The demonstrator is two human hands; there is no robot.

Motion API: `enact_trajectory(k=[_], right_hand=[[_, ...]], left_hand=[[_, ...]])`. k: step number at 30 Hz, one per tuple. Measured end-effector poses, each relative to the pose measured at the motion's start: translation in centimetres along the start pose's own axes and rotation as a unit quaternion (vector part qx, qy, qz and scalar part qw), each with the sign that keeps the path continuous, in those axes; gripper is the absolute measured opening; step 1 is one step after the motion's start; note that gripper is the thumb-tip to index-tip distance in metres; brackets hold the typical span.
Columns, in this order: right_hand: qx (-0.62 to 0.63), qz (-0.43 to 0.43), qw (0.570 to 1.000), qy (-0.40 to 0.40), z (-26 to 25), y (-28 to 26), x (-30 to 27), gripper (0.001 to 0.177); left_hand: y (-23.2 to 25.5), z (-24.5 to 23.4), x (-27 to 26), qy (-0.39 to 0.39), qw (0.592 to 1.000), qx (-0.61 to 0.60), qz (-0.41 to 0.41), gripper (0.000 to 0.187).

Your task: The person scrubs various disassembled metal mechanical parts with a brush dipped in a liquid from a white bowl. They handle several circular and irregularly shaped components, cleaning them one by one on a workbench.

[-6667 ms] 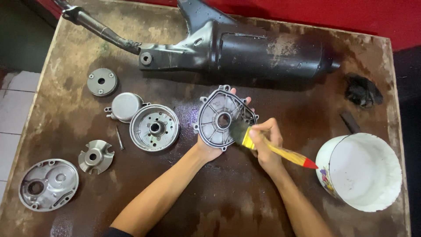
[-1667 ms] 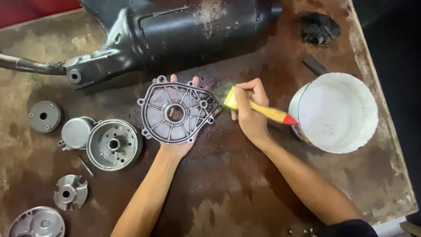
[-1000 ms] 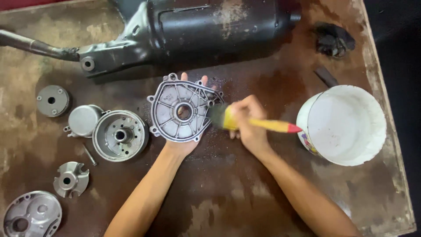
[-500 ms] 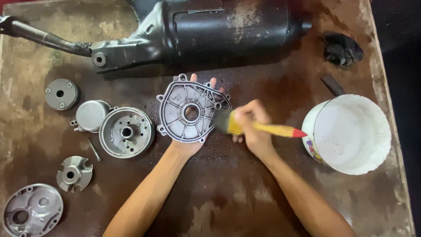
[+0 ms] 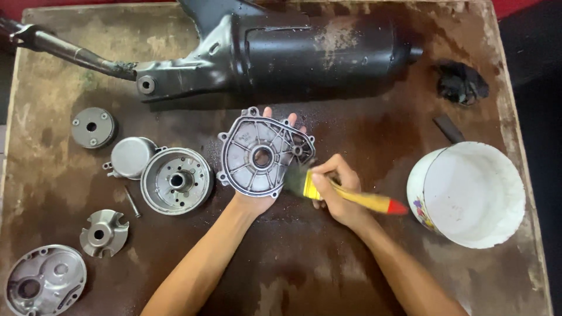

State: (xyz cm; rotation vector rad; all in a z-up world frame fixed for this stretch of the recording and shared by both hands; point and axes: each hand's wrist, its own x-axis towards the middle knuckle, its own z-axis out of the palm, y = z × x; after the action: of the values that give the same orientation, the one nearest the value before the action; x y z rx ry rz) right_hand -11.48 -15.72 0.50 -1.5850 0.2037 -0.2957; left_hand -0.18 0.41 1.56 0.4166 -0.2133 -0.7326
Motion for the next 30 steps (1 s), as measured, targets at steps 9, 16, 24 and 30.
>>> enact_trajectory(k=[9, 16, 24, 30], right_hand=[[-0.004, -0.026, 1.0, 0.009, -0.2, 0.5, 0.6, 0.016], [0.006, 0.003, 0.999, 0.043, 0.0, -0.5, 0.5, 0.017], [-0.117, -0.156, 0.98, -0.034, 0.3, 0.6, -0.1, 0.012], [-0.006, -0.047, 0.996, 0.075, 0.8, -0.7, 0.6, 0.01]], left_hand=[[-0.2, -0.5, 0.0, 0.011, 0.999, -0.046, -0.008, 0.062], [-0.5, -0.4, 0.3, 0.009, 0.999, -0.052, -0.003, 0.062], [-0.1, 0.1, 0.3, 0.004, 0.999, -0.024, -0.025, 0.063], [-0.8, -1.1, 0.5, 0.005, 0.999, -0.044, -0.008, 0.063]])
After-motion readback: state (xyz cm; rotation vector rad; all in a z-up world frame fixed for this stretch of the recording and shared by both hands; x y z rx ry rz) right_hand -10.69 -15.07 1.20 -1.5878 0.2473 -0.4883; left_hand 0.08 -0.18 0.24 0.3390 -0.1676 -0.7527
